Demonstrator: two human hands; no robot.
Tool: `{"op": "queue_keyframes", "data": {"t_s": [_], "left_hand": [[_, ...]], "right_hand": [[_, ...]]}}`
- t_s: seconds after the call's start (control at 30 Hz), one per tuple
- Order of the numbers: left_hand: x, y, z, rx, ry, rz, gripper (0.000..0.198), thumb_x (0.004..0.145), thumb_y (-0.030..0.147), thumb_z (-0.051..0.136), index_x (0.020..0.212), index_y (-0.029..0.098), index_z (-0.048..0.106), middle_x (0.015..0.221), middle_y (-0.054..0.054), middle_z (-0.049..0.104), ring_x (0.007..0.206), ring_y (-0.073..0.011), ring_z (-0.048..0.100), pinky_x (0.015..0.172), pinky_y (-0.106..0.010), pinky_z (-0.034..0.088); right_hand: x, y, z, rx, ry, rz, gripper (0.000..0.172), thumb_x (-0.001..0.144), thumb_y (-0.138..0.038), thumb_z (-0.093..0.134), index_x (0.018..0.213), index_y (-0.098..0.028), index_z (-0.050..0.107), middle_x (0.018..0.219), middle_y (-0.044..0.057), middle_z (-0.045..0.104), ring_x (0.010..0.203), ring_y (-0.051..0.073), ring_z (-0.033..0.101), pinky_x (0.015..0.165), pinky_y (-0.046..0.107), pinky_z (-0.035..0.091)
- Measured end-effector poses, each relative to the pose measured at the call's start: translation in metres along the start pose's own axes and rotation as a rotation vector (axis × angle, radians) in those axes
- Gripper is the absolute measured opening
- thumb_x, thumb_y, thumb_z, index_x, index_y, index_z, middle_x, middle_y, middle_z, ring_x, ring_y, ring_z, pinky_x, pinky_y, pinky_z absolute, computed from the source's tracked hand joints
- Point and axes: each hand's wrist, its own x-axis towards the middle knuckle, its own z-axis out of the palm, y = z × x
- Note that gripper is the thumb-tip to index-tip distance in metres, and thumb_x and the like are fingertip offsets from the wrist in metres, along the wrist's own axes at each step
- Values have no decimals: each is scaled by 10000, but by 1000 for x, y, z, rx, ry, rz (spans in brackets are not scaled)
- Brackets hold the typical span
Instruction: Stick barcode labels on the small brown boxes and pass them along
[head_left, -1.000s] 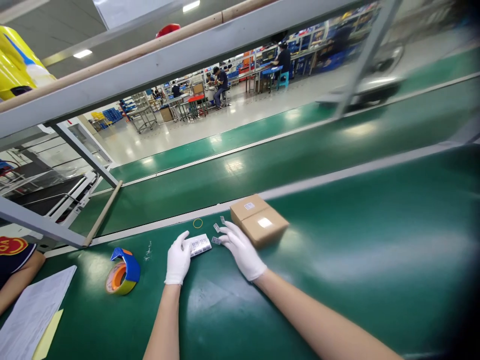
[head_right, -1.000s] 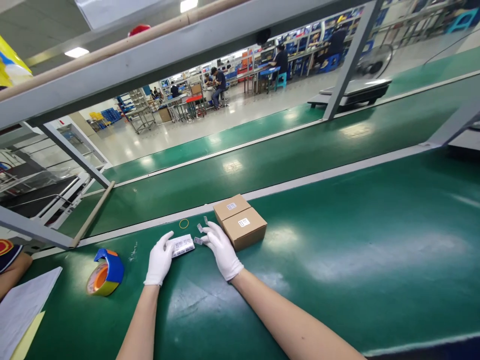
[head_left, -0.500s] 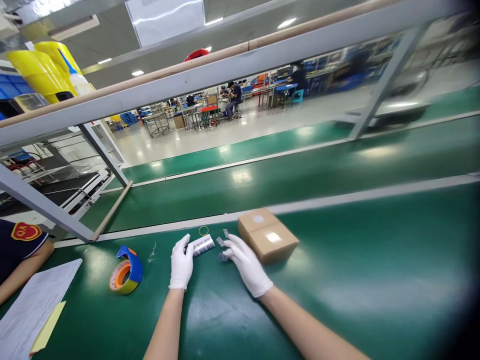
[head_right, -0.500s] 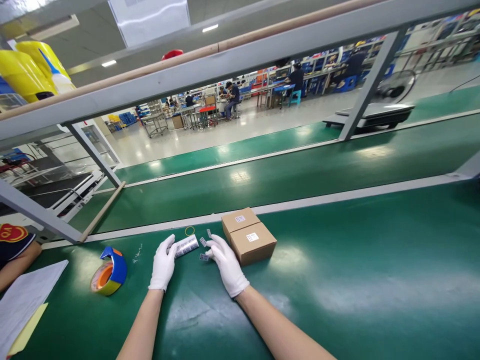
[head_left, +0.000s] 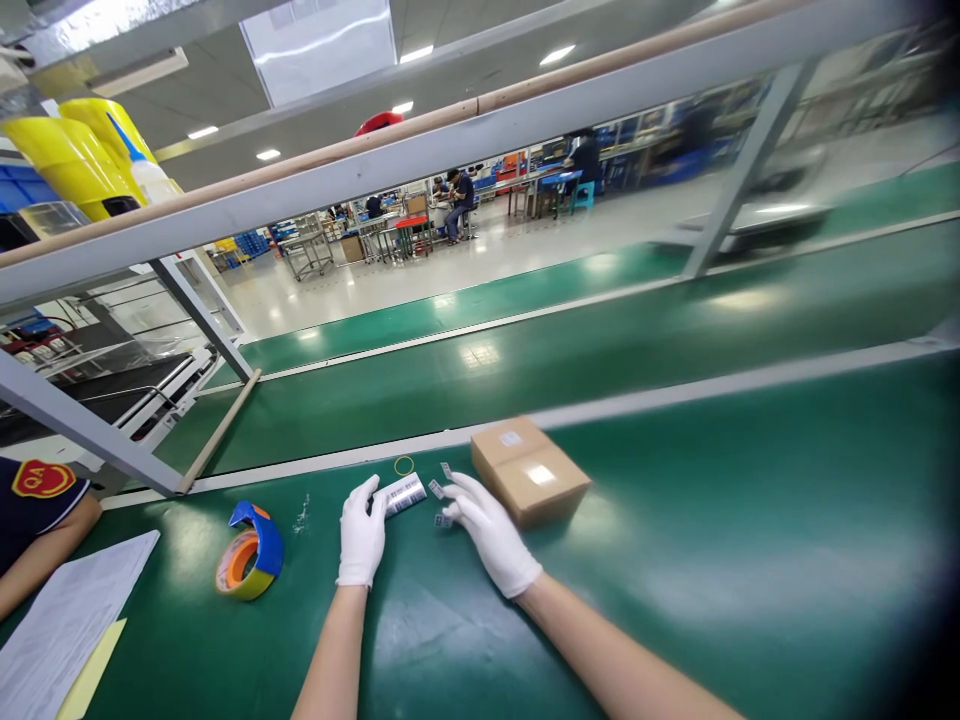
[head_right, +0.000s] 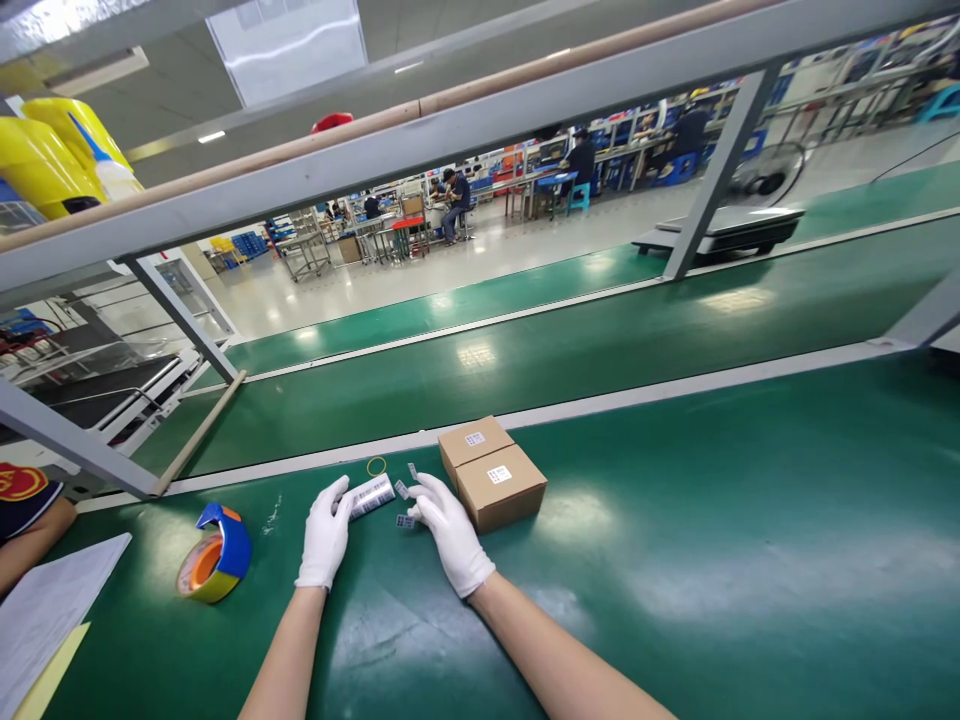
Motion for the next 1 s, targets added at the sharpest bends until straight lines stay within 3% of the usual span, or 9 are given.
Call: {"op": "queue_keyframes", "data": {"t_s": [0.33, 0.53, 0.63, 0.73, 0.8, 0.87, 0.93, 1.0], "left_hand": [[0, -3, 3, 2, -7, 7, 390, 964, 364, 538, 1281, 209, 702, 1348, -115, 686, 1294, -283, 606, 1154, -474, 445], [0, -3, 2, 23, -18, -1, 399, 960, 366, 526, 1285, 208, 696, 1361, -113, 684, 1298, -272, 611, 1147, -440, 459], [-1, 0, 0, 27, -26, -15, 411, 951, 378, 521, 1277, 208, 704, 1367, -109, 686, 1306, -278, 607, 1168, -446, 436], [-2, 5, -1, 22, -39, -36, 438, 939, 408, 511, 1277, 208, 704, 1371, -112, 687, 1318, -300, 601, 1178, -474, 424], [-3, 7, -2, 13, -57, -43, 465, 930, 440, 508, 1276, 200, 705, 1376, -122, 683, 1332, -321, 589, 1187, -499, 410], [-3, 9, -4, 34, -81, -47, 505, 927, 484, 497, 1280, 187, 704, 1386, -131, 677, 1341, -339, 578, 1193, -515, 400], [-2, 10, -5, 90, -109, -56, 552, 936, 527, 466, 1297, 179, 697, 1399, -135, 669, 1339, -352, 576, 1185, -526, 408], [-2, 11, -7, 154, -138, -64, 589, 947, 554, 426, 1313, 177, 692, 1412, -137, 662, 1334, -362, 580, 1171, -532, 423]], "right_hand": [[-2, 2, -2, -12, -37, -13, 540, 903, -486, 670, 1349, -198, 569, 1195, 115, 675, 930, 251, 694, 941, 438, 565], [-10, -5, 5, -45, -107, -79, 502, 894, -401, 667, 1339, -192, 567, 1165, 110, 677, 947, 248, 684, 973, 450, 548], [-24, -17, 16, -53, -180, -143, 527, 886, -386, 673, 1367, -205, 556, 1227, 121, 667, 990, 250, 683, 997, 463, 547], [-44, -48, 18, -141, -339, -280, 589, 902, -276, 621, 1476, -251, 493, 1396, 118, 601, 1147, 260, 655, 1076, 487, 508], [-52, -79, 7, -352, -427, -405, 702, 873, -176, 614, 1544, -291, 443, 1502, 94, 527, 1306, 276, 570, 1168, 504, 421], [-53, -116, -17, -604, -411, -529, 772, 830, -116, 623, 1557, -304, 445, 1554, 72, 481, 1416, 294, 469, 1226, 511, 341], [-46, -153, -56, -772, -254, -613, 724, 801, -103, 641, 1492, -292, 538, 1538, 60, 507, 1440, 304, 440, 1239, 497, 324], [-34, -187, -106, -839, 32, -620, 613, 795, -120, 666, 1389, -271, 631, 1484, 53, 563, 1406, 296, 478, 1241, 453, 324]]}}
